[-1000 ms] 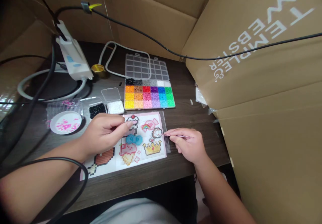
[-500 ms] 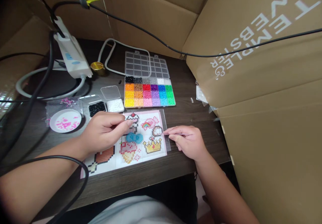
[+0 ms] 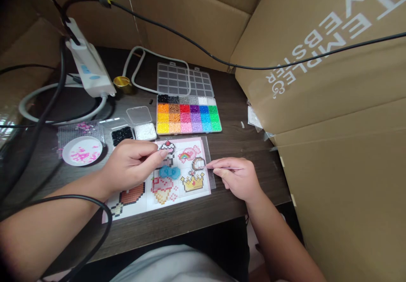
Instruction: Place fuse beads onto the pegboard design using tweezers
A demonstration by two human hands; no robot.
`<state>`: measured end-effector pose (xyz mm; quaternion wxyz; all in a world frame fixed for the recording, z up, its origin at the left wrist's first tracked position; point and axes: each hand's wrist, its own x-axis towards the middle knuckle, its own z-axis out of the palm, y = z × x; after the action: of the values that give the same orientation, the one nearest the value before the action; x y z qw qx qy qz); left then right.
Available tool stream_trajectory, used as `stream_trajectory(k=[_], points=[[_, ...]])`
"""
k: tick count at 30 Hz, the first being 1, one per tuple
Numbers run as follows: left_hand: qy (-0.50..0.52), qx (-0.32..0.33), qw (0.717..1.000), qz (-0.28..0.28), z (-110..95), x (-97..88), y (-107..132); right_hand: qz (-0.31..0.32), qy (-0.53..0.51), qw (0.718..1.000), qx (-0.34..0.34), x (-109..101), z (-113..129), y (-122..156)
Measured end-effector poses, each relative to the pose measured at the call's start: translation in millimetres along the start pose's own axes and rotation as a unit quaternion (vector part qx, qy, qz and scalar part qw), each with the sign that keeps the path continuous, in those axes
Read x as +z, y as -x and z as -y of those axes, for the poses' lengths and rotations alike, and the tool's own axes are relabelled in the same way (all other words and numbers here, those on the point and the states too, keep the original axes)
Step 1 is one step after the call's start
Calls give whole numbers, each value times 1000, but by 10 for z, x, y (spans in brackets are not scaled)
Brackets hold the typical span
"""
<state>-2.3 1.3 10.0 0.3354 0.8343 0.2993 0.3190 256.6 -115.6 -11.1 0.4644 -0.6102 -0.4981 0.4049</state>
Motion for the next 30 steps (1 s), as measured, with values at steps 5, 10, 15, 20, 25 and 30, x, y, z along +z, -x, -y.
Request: stream_trajectory(k=[5,10,15,20,25,30], points=[[-1,-14,1000,6,-7,-2,-5,-1,3,1000,4,-1,-5,5],[-1,-7,1000,3,-1,-3,0,-2,-5,1000,0,7,-8,3],[0,-2,1000,0,0,-7,5,2,-22,1000,-10,0,-34,0],[2,-3,1000,2,-5,-8,-3,-2,-20,1000,-9,-10,-49,5],[1,4,1000,2,-6,1,-10,-6,-30,999,-10,-10,-33,11],[-1,10,1000,3,-1,-1,-3,-8,-38,999,-11,-11,-54,8]])
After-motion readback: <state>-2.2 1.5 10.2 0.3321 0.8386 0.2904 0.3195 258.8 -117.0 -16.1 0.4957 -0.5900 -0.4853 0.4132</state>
